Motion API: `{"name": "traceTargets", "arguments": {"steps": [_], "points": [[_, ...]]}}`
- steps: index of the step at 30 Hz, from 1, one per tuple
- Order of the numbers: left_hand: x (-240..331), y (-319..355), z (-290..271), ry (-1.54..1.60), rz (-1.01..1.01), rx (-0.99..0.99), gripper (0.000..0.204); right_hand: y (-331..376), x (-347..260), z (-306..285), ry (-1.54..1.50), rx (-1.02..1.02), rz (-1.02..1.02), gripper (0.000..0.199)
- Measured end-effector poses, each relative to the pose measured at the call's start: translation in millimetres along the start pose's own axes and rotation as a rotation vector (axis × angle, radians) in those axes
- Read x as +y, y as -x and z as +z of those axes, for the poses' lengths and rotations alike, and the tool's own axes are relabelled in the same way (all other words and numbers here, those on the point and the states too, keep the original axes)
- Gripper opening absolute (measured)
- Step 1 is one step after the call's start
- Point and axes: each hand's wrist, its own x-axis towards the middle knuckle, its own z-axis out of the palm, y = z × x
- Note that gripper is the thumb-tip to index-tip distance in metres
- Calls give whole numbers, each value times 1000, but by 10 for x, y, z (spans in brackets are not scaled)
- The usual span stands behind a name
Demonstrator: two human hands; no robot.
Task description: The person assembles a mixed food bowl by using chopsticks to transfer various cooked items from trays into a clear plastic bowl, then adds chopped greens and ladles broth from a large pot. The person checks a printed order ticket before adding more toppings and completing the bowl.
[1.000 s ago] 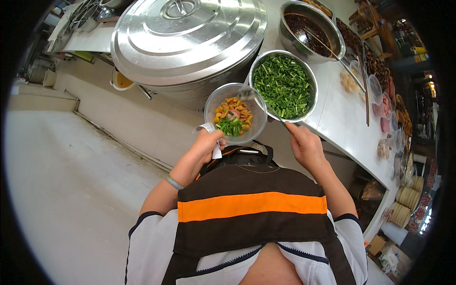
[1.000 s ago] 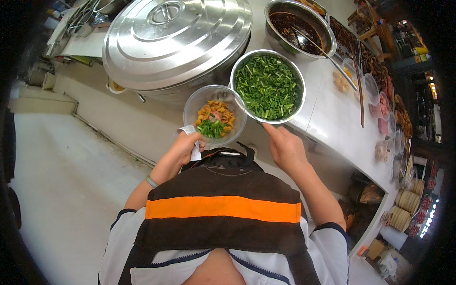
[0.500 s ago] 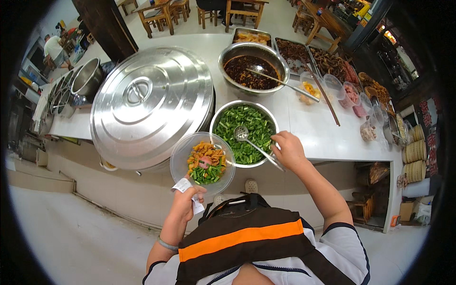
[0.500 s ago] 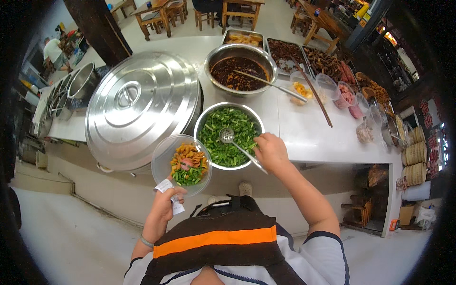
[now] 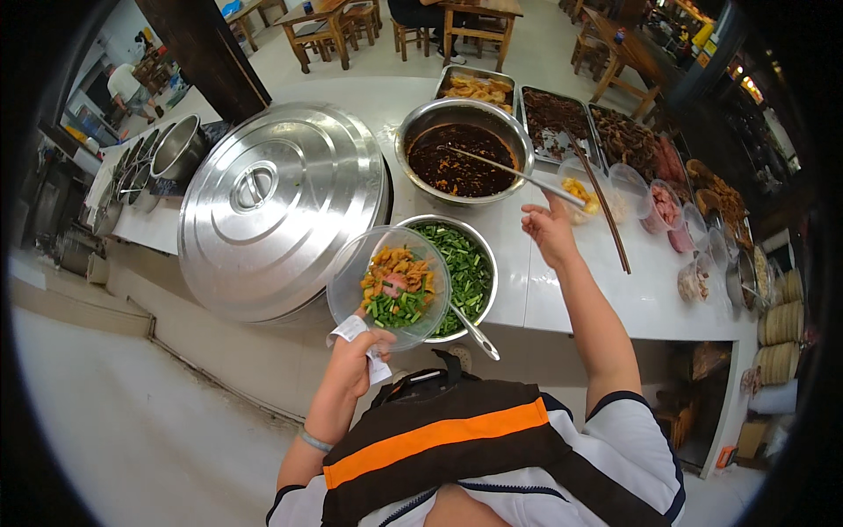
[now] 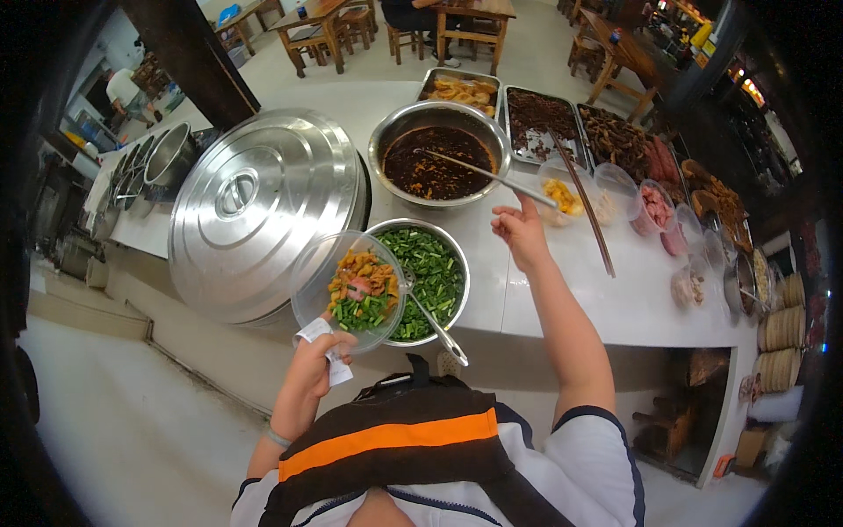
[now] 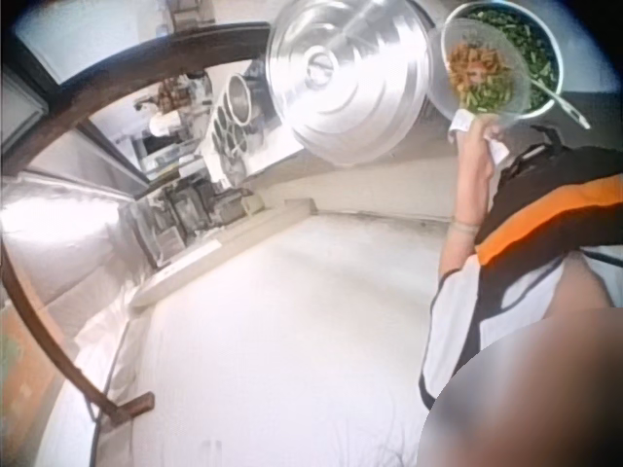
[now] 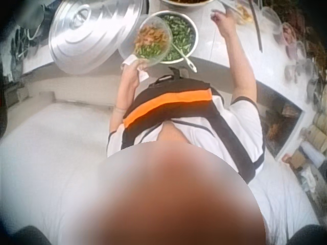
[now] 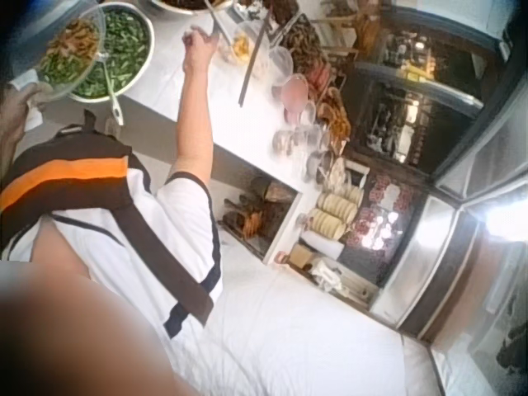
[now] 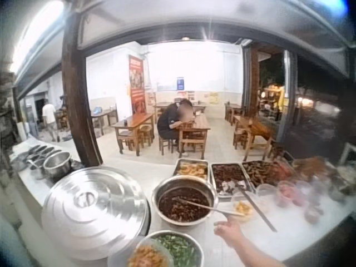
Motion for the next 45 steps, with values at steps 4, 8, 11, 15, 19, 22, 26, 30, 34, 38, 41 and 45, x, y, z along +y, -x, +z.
{"name": "traceTargets", "arguments": {"steps": [4, 8, 11, 15, 19, 22, 26, 30, 34, 38, 41, 45], "points": [[-17, -40, 191, -15, 9, -9, 71, -203, -254, -72, -228, -300, 90, 44], [-65, -59, 257, 11, 4, 11, 71, -338, -389, 23, -323, -416, 473, 37], [-103, -52, 244, 21, -12, 35, 77, -360, -399, 186, 298, -339, 501, 32], [-128, -37, 226, 48, 6, 63, 75, -284, -567, 290, 1726, -216, -346, 20], [-107, -21, 210, 22, 3, 53, 78, -128, -928, 198, 1883, -232, -454, 9], [-98, -16, 184, 27, 11, 12, 78, 67, -1093, 105, 1836, -190, -472, 15], [-81, -75, 181, 32, 2, -64, 73, 224, -1141, 122, 1548, -199, -413, 32], [-53, -131, 256, -6, 49, -80, 58, 135, -1043, 286, 1262, -201, -54, 44], [-25, -160, 314, -1, -9, -46, 53, 22, -892, 425, 1236, -239, 4, 45], [-30, -167, 321, -6, -16, 9, 50, -1, -918, 480, 1213, -227, 63, 46], [-29, -167, 286, 3, 5, 1, 39, 36, -1040, 471, 1116, -226, 108, 45], [35, -207, 241, 17, -1, -61, 45, 113, -1225, 405, 850, -249, 230, 44]]}}
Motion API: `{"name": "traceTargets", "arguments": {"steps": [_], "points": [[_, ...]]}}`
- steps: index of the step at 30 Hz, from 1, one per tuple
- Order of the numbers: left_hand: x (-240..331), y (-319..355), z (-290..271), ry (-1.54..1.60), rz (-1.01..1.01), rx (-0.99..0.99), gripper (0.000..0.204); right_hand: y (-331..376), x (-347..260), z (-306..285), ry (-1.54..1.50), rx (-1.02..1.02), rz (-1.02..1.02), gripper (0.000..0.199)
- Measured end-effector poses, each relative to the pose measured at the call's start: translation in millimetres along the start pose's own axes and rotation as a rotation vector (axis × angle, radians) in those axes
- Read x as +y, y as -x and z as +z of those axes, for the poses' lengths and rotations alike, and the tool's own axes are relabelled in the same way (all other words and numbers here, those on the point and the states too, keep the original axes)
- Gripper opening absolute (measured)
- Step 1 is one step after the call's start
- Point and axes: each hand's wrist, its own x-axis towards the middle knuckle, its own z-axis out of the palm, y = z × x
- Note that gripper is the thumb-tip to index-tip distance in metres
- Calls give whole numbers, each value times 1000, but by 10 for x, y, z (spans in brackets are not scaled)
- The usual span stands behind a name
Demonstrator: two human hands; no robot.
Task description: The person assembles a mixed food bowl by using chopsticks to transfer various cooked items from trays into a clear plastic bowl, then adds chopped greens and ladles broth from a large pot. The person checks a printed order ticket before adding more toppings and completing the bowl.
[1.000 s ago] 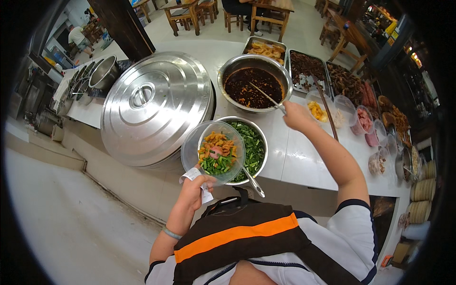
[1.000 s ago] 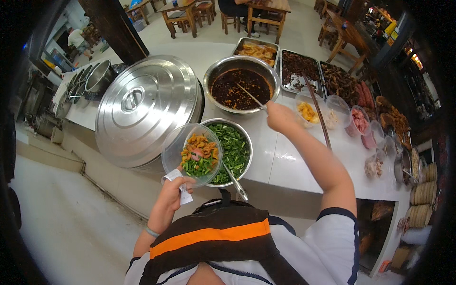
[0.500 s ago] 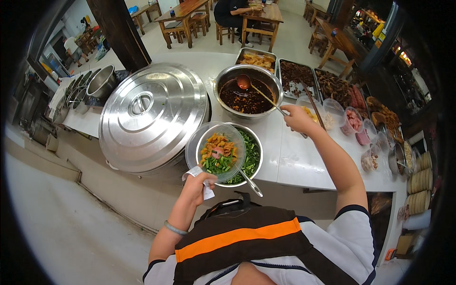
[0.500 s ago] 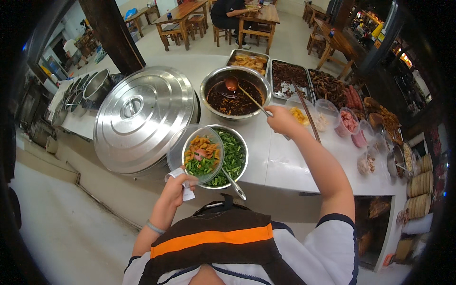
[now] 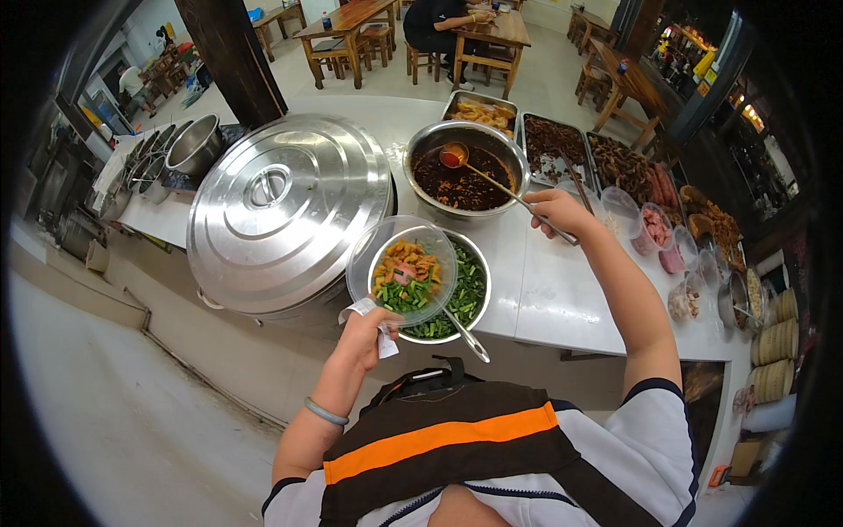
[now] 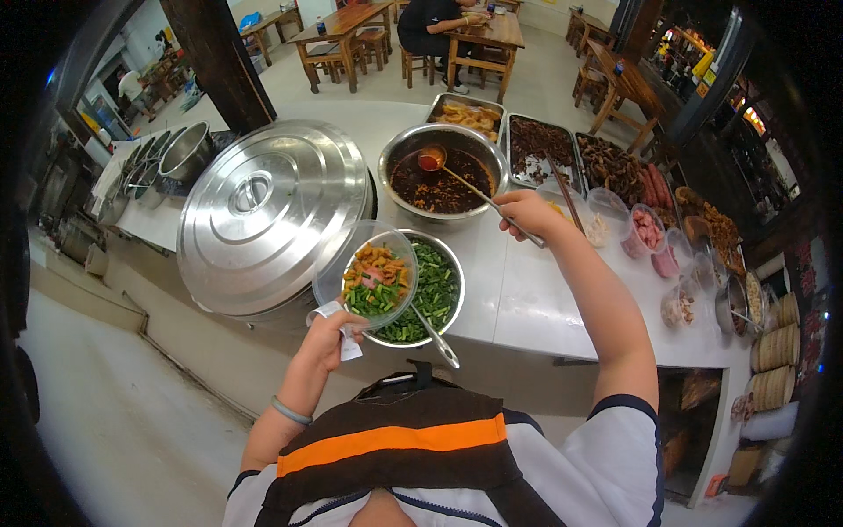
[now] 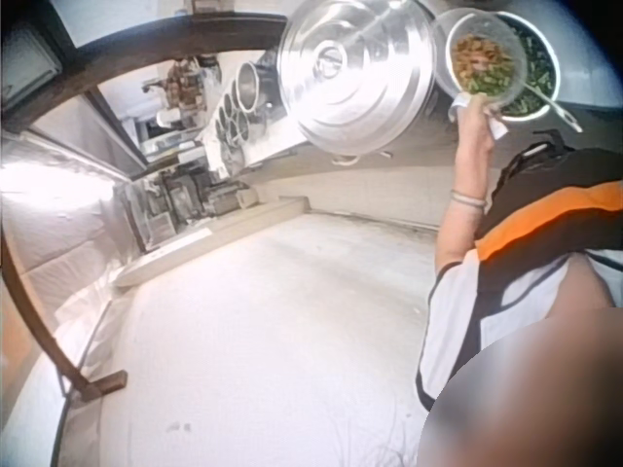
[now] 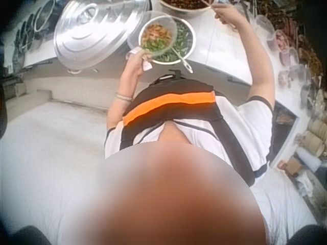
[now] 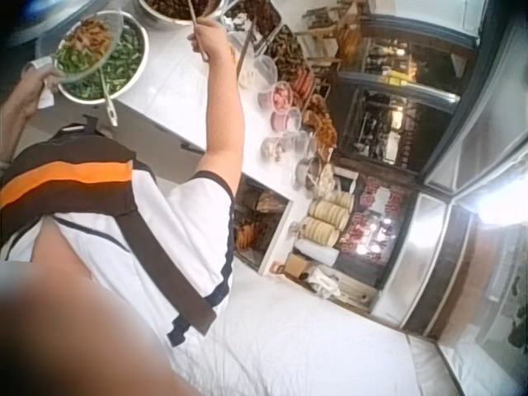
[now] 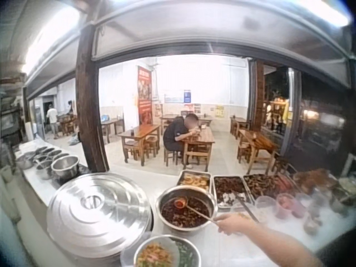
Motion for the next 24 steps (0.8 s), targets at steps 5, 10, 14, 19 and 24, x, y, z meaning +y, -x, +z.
{"name": "traceTargets", "arguments": {"steps": [5, 10, 14, 19, 24], "points": [[77, -97, 39, -10, 53, 40, 26, 128, 24, -81, -187, -9, 79, 42], [252, -348, 94, -39, 65, 79, 21, 264, 27, -130, -214, -13, 64, 43], [487, -699, 188, -80, 77, 123, 19, 599, -120, -240, -92, 15, -85, 44], [716, -1107, 366, -90, 126, 142, 19, 1281, -257, -259, 28, 79, -288, 46], [741, -1339, 579, -85, 94, 157, 21, 1452, 5, 145, 662, 263, -796, 42]]}}
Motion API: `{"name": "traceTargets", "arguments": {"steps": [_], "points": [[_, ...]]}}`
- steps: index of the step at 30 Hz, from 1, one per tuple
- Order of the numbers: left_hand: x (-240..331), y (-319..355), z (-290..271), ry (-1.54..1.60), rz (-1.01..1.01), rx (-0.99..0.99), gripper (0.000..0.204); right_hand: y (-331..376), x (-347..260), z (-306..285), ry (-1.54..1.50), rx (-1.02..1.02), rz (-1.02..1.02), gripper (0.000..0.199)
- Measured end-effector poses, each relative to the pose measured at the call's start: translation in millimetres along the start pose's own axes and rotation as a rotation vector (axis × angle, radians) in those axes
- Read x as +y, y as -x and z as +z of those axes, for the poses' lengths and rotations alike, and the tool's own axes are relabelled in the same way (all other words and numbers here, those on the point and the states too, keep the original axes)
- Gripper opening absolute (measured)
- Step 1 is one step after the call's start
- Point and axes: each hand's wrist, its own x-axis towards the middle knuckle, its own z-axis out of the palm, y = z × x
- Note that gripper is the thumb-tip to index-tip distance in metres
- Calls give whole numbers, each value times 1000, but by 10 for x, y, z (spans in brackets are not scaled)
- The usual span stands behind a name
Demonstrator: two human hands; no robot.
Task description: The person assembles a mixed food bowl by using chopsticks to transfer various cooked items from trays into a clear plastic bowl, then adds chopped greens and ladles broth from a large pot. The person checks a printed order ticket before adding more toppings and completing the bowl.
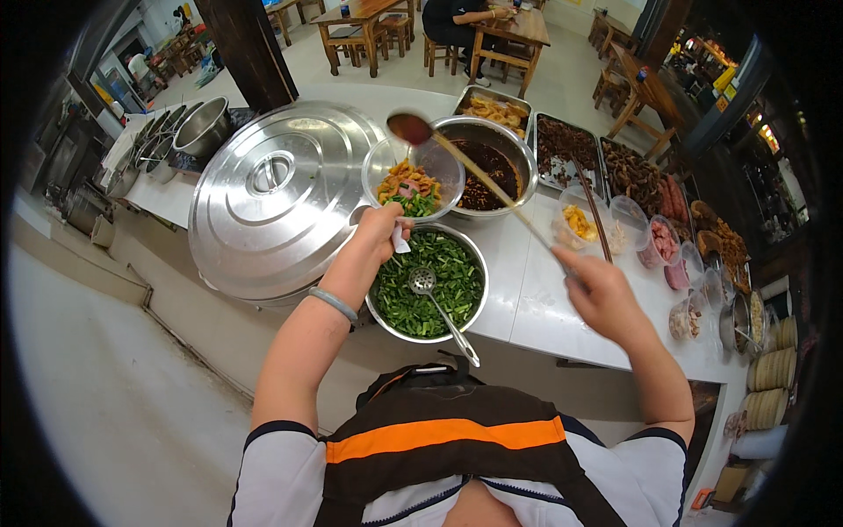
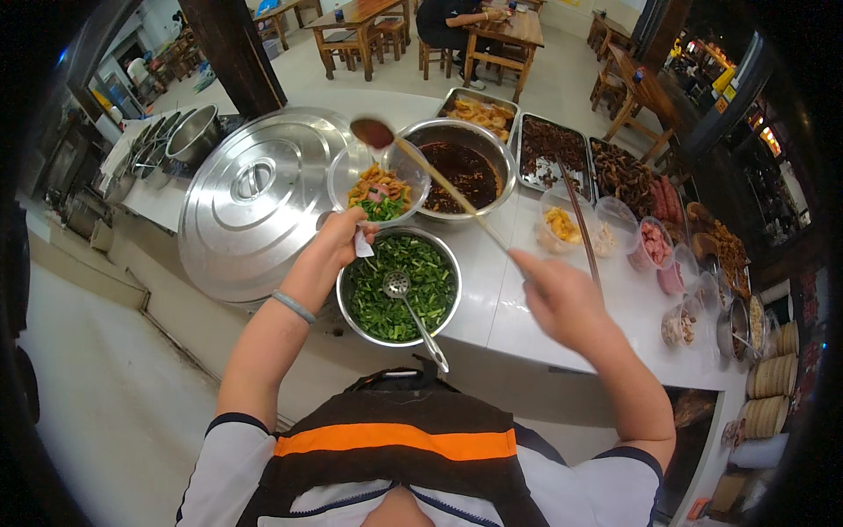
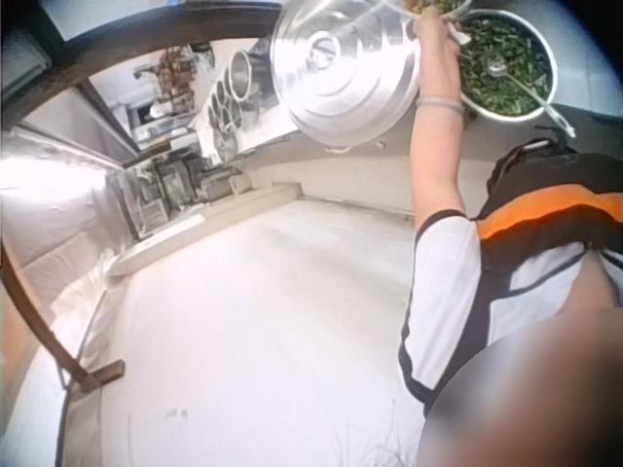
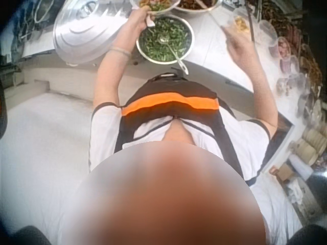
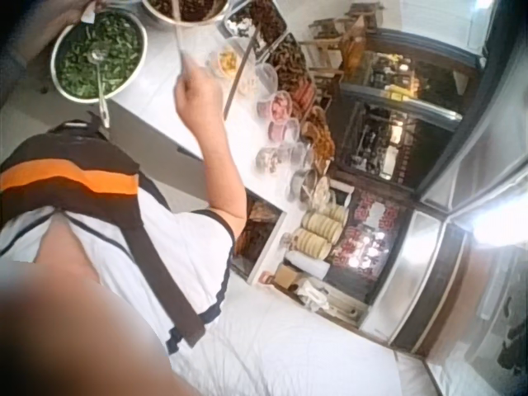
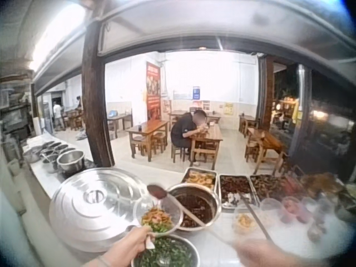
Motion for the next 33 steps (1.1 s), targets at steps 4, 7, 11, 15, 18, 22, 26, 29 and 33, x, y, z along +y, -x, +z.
{"name": "traceTargets", "arguments": {"steps": [4, 7, 11, 15, 18, 22, 26, 29, 33], "points": [[-47, -30, 144, -3, 0, -3, 23, 138, 85, 137, 93, -100, 16, 40], [-52, -48, 186, -39, 11, -2, 22, 153, 207, 48, -298, -54, 175, 43], [-30, -51, 225, -57, 46, 26, 17, 118, 425, -144, -1004, -60, 654, 45], [-13, 110, 206, -58, 56, 52, 12, -27, 779, 5, -1061, 32, 740, 47], [-13, 366, 117, -46, 36, 42, 9, -170, 1109, 217, -846, -7, 728, 49], [-53, 820, -119, -24, 41, -6, 22, -426, 1448, 460, -209, -78, 437, 45], [-190, 1274, -442, 132, 128, -22, 71, -648, 1509, 489, 162, -144, 280, 39], [-337, 1569, -782, 219, 130, 117, 75, -824, 1448, 445, 244, -231, 300, 40], [-525, 1948, -1386, 303, 122, 352, 75, -960, 1342, 472, 327, -283, 324, 42]]}}
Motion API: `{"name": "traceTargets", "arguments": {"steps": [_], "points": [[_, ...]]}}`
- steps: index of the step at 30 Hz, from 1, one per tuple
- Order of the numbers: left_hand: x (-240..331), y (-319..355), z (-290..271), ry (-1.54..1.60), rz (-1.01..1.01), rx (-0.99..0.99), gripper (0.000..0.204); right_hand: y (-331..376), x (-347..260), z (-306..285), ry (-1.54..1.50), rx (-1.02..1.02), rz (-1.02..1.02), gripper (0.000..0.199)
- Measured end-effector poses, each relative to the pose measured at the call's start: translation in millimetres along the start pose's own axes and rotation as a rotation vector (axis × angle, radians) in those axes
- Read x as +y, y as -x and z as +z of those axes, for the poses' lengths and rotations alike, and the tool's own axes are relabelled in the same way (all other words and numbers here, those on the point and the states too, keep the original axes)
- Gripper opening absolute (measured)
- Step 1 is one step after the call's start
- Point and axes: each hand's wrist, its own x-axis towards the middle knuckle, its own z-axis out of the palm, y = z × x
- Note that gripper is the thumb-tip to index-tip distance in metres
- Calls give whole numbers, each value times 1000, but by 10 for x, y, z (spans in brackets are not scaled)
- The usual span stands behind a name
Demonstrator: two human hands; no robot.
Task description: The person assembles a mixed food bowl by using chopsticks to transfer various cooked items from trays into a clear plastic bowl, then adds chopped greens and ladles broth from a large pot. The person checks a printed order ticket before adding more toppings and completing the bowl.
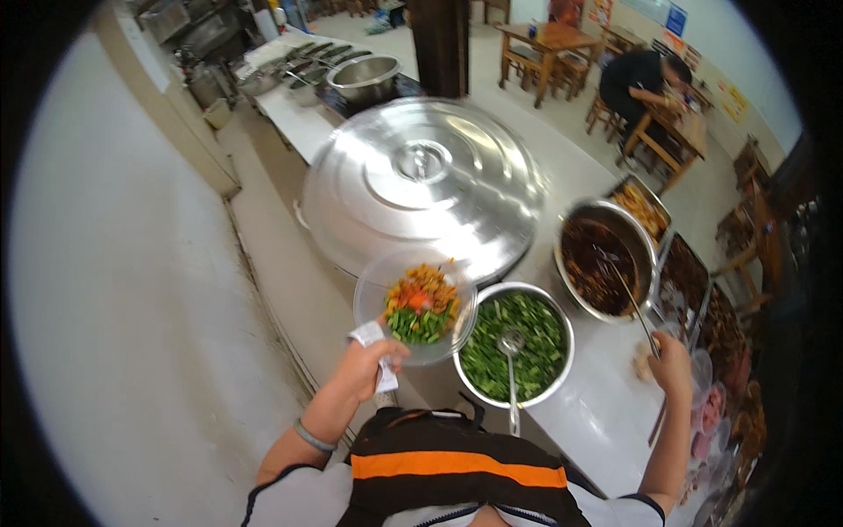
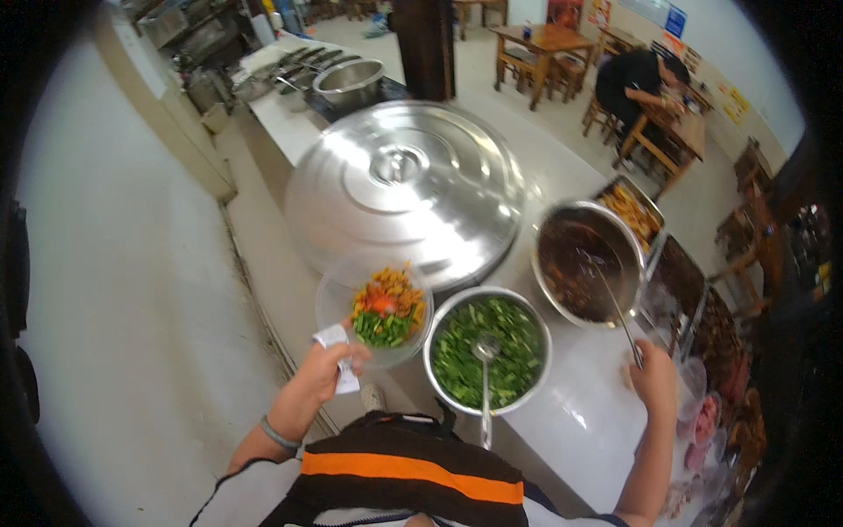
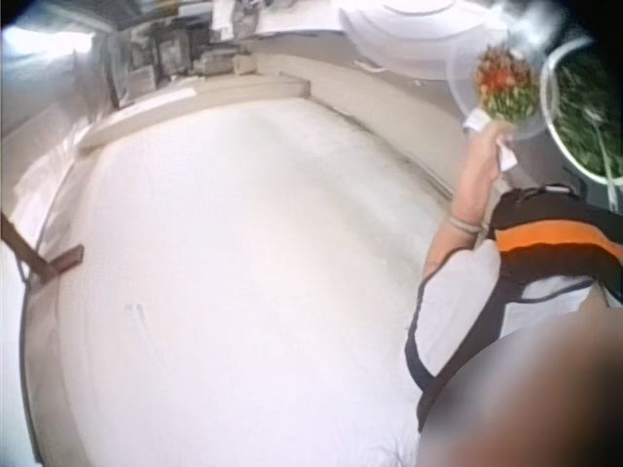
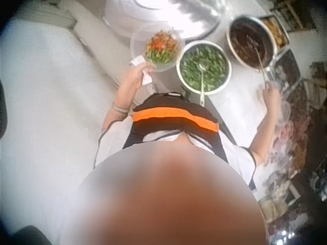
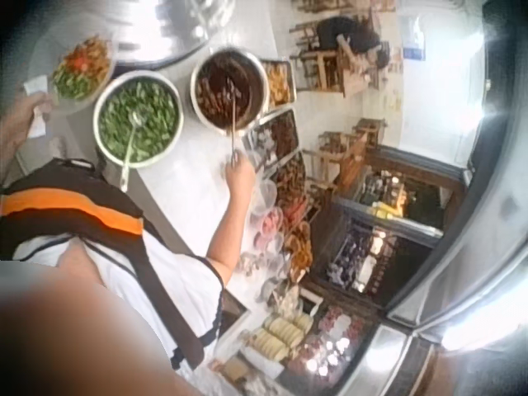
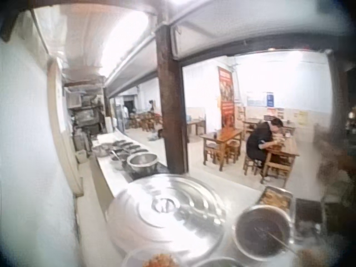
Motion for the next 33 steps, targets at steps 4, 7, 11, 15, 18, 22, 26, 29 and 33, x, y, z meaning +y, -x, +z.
{"name": "traceTargets", "arguments": {"steps": [4, 7, 11, 15, 18, 22, 26, 29, 33], "points": [[138, 33, -790, 96, 62, 152, 76, -7, -45, 197, 44, 90, 10, 44], [264, -7, -1394, 149, 95, 189, 82, -17, -69, 432, 55, 184, 97, 44], [627, -141, -2162, 169, 130, 199, 75, -92, -491, 649, 215, 330, 142, 46], [946, -247, -2830, 199, 214, 217, 86, -112, -1545, 833, 117, 460, 54, 41], [1148, -317, -3225, 197, 224, 212, 83, -178, -2506, 1054, -117, 492, -176, 35], [1219, -562, -3530, 192, 202, 240, 80, -259, -3277, 1158, -223, 401, -210, 31], [1231, -864, -3770, 246, 173, 239, 78, -472, -3726, 1042, -249, 338, -168, 33], [1222, -1080, -3845, 278, 145, 246, 77, -844, -3953, 1064, -308, 305, -203, 34], [1380, -1344, -3890, 258, 139, 289, 74, -1384, -4331, 1321, -445, 322, -251, 32]]}}
